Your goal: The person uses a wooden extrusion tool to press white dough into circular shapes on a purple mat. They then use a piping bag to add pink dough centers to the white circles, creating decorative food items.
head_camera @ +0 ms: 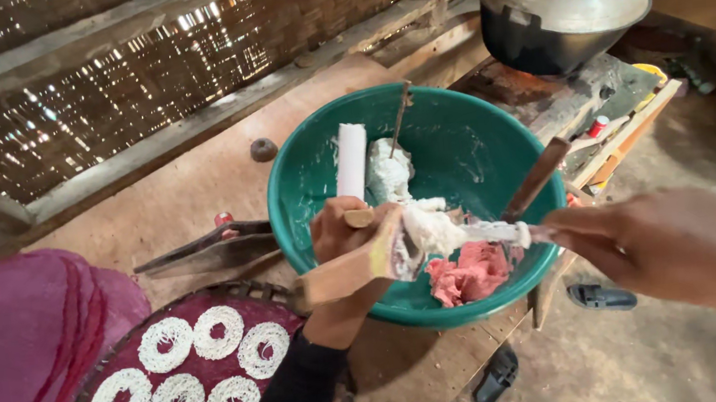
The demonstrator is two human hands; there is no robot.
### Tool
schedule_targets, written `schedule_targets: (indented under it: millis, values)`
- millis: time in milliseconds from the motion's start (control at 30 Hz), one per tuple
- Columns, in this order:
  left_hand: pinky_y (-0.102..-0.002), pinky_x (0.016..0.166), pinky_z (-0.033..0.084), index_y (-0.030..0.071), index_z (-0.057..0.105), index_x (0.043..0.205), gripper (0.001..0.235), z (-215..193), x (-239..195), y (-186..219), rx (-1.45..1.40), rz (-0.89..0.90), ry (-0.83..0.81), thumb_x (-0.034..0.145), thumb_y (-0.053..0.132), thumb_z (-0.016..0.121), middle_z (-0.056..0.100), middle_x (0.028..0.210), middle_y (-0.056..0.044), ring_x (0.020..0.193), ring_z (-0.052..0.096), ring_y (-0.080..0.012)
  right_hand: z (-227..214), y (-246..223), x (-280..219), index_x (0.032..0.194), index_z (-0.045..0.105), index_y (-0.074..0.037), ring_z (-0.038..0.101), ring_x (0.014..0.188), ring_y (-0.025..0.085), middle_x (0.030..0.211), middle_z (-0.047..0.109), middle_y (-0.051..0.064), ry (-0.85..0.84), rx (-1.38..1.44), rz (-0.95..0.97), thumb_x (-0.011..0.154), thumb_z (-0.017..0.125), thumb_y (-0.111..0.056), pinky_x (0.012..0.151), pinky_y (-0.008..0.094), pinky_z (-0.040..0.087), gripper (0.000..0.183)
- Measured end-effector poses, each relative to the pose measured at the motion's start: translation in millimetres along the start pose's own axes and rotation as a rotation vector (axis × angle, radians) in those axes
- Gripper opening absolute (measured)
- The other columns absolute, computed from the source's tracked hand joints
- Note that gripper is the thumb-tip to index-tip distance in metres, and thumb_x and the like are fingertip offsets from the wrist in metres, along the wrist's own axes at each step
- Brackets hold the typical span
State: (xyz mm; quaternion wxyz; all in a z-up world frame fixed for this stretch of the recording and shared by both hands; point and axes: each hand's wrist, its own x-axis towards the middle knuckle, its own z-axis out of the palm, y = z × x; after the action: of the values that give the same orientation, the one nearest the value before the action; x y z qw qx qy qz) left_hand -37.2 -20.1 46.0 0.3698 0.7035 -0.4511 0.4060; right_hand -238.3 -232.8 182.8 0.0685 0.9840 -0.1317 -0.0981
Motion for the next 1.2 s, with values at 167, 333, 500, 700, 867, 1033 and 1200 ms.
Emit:
schedule_targets:
  millis: [167, 333, 500, 700, 867, 1033, 1200]
  values:
    - [-0.042, 0.08, 0.041, 0.026, 0.07, 0.09, 0.018, 7.6, 14.1, 25.7, 0.029, 0.033, -0.048, 0.078, 0.034, 0.081, 0.056, 0.092, 0.001, 0.094, 0.057, -0.0222, 26.7, -35.7, 9.1, 0.143, 0.06, -0.023, 0.066, 0.054, 0.016, 0.089, 0.071, 0.002, 0.338, -0.286, -0.203, 0.098, 0.052, -0.019, 0.039, 0.033, 0.051, 0.046]
    - [-0.041, 0.08, 0.042, 0.021, 0.068, 0.09, 0.019, 12.5, 18.4, 33.3, 0.081, 0.042, -0.01, 0.08, 0.035, 0.077, 0.058, 0.092, 0.004, 0.095, 0.058, -0.0204, 83.4, -71.2, 11.8, 0.142, 0.056, -0.011, 0.062, 0.06, 0.019, 0.079, 0.057, 0.001, 0.601, -0.318, -0.271, 0.081, 0.061, -0.018, 0.046, 0.032, 0.05, 0.062]
    - [-0.04, 0.079, 0.043, 0.022, 0.066, 0.089, 0.019, 17.1, 21.4, 17.9, 0.122, -0.025, 0.004, 0.079, 0.034, 0.077, 0.055, 0.09, 0.005, 0.093, 0.057, -0.0202, 80.8, -42.3, -24.5, 0.145, 0.056, -0.009, 0.067, 0.066, 0.021, 0.083, 0.062, 0.005, 0.532, -0.186, -0.246, 0.077, 0.062, -0.012, 0.049, 0.036, 0.053, 0.069]
    - [-0.039, 0.079, 0.043, 0.023, 0.063, 0.088, 0.02, 20.0, 22.7, 10.5, 0.156, -0.073, -0.008, 0.077, 0.034, 0.077, 0.051, 0.087, 0.006, 0.091, 0.055, -0.0199, 48.0, -18.2, -29.3, 0.147, 0.056, -0.04, 0.065, 0.054, 0.01, 0.076, 0.067, -0.01, 0.244, -0.235, 0.146, 0.1, 0.05, -0.04, 0.048, 0.032, 0.05, 0.047]
    - [-0.04, 0.071, 0.04, 0.025, 0.066, 0.079, 0.02, 17.6, 27.6, 13.0, 0.209, -0.058, 0.046, 0.071, 0.037, 0.08, 0.049, 0.081, 0.001, 0.087, 0.054, -0.0212, 42.6, -20.6, -25.6, 0.144, 0.063, -0.026, 0.067, 0.053, 0.018, 0.068, 0.064, -0.003, 0.429, -0.198, -0.038, 0.087, 0.062, -0.023, 0.046, 0.036, 0.05, 0.057]
    - [-0.041, 0.083, 0.041, 0.023, 0.07, 0.095, 0.029, 16.3, 24.7, 28.1, 0.181, -0.035, -0.05, 0.075, 0.04, 0.082, 0.057, 0.091, 0.003, 0.096, 0.057, -0.0218, 32.3, -42.7, 16.2, 0.129, 0.056, -0.013, 0.068, 0.063, 0.023, 0.083, 0.061, 0.003, 0.34, -0.134, -0.3, 0.078, 0.063, -0.015, 0.042, 0.036, 0.051, 0.051]
    - [-0.041, 0.088, 0.039, 0.022, 0.071, 0.107, 0.041, 20.0, 9.1, 16.5, 0.221, 0.0, -0.088, 0.075, 0.046, 0.081, 0.063, 0.097, 0.002, 0.1, 0.06, -0.0216, 62.7, -55.8, 26.7, 0.131, 0.053, -0.004, 0.067, 0.061, 0.018, 0.078, 0.058, 0.001, 0.412, -0.319, -0.373, 0.085, 0.06, -0.015, 0.048, 0.035, 0.051, 0.048]
